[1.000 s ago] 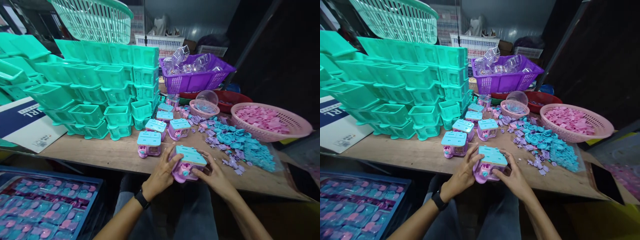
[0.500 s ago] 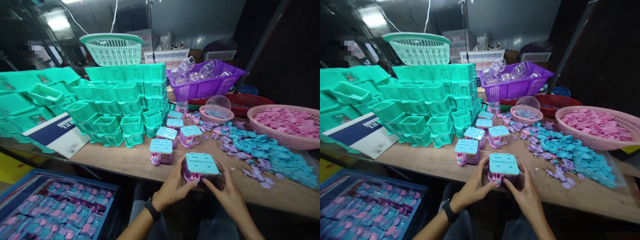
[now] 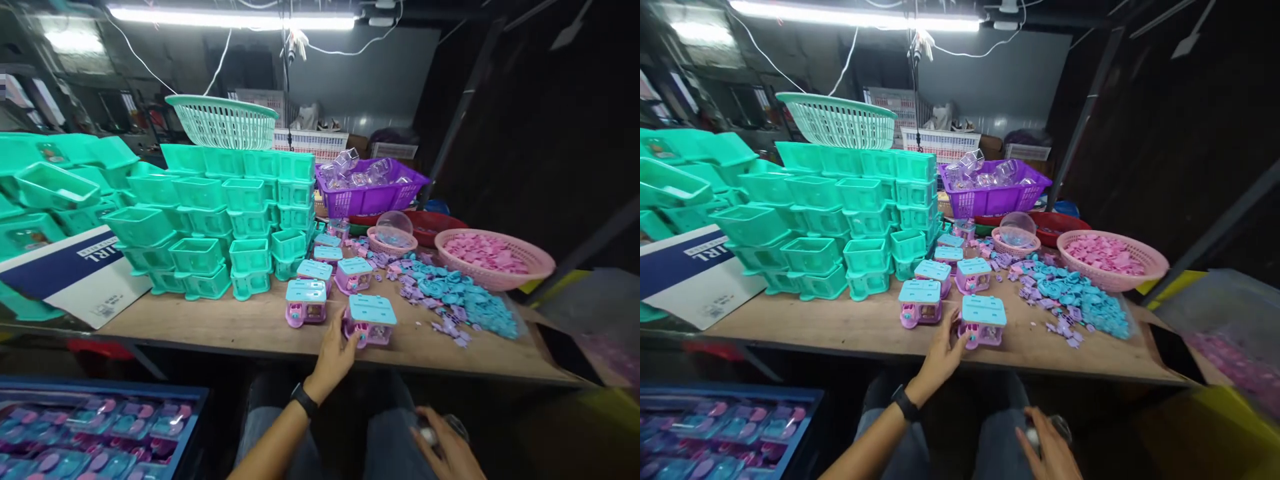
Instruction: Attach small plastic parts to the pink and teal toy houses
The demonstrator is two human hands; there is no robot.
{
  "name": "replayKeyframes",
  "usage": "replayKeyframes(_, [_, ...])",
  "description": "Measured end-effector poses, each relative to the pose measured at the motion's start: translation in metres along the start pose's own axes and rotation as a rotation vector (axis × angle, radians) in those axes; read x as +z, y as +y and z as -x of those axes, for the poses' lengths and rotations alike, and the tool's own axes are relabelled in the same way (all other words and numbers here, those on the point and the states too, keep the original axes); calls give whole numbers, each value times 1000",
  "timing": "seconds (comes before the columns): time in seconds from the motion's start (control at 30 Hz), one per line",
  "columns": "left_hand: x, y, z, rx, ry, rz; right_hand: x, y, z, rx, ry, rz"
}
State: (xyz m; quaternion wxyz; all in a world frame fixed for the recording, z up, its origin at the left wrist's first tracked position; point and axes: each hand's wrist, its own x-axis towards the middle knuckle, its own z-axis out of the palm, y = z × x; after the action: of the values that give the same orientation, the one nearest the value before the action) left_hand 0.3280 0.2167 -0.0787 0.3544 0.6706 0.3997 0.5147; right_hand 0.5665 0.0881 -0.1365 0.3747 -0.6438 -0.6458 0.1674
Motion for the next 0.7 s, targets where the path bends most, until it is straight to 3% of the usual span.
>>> replayKeyframes(0.17, [-1, -9, 1, 7, 33, 29, -25, -46, -37, -12, 131, 26])
replayKeyframes(0.27, [0, -11, 1, 21, 51, 16, -22, -68, -61, -8, 136, -18])
replayKeyframes(0.43, [2, -11, 0, 54, 60, -13, 12, -72, -90, -14, 134, -59])
replayKeyframes(0.7, [-2, -22, 3, 2, 119, -87, 63, -46, -108, -28, 156, -137])
